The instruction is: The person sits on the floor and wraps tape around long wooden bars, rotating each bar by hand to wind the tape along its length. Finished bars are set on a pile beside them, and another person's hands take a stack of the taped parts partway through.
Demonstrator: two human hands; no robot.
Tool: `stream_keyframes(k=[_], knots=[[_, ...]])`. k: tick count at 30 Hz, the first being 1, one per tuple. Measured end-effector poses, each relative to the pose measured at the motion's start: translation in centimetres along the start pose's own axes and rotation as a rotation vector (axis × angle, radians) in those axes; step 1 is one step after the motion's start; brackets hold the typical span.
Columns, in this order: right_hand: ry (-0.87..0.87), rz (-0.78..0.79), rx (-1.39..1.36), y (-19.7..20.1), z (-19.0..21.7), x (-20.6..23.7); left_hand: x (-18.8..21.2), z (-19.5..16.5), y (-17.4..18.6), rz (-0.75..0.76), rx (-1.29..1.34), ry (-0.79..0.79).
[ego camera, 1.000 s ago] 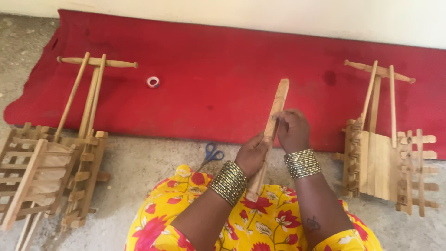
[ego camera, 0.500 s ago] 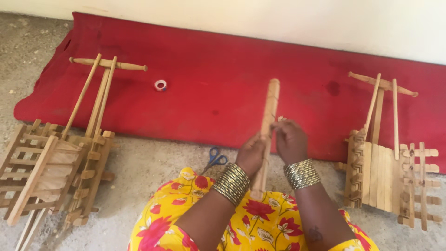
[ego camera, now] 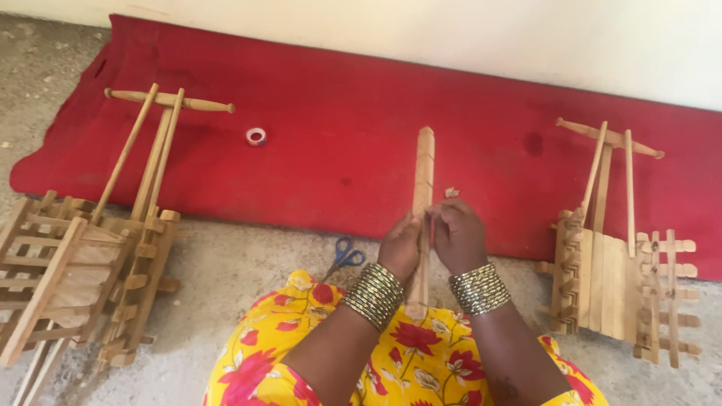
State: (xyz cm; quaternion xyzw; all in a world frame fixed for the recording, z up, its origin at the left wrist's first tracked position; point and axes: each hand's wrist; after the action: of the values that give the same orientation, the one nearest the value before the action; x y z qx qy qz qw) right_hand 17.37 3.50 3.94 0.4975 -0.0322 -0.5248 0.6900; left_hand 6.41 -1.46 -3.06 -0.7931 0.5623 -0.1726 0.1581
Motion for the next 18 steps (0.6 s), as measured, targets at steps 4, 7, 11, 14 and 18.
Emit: stream_keyframes(k=[4, 7, 11, 14, 18], knots=[[-0.011, 0.017, -0.018, -0.6, 0.9, 0.3, -0.6, 0.4, 0.6, -0.035, 0.197, 0.124], [-0.038, -0.017, -0.073, -1.2, 1.7, 0.2, -0.5, -0.2, 1.0, -0.068, 0.034, 0.070], [-0.040, -0.052, -0.110, -1.2, 2.0, 0.0, -0.6, -1.0, 0.7, -0.072, -0.063, 0.056], [0.010, -0.078, -0.097, -1.1, 2.0, 0.1, -0.3, -1.6, 0.6, -0.051, -0.041, 0.026], [-0.086, -0.022, -0.152, -1.4, 2.5, 0.4, -0.2, -3.2, 1.3, -0.124, 0.133, 0.201]])
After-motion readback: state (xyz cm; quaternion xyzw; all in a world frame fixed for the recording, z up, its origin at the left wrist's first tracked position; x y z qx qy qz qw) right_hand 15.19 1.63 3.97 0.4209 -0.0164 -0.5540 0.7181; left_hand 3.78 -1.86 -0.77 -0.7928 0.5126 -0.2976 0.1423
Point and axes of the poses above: each hand's wrist, its own x-axis away from the middle knuckle, its own y-axis out of the back of the hand, z = x × y, and after that the axes turned 4 degrees about x, right-handed
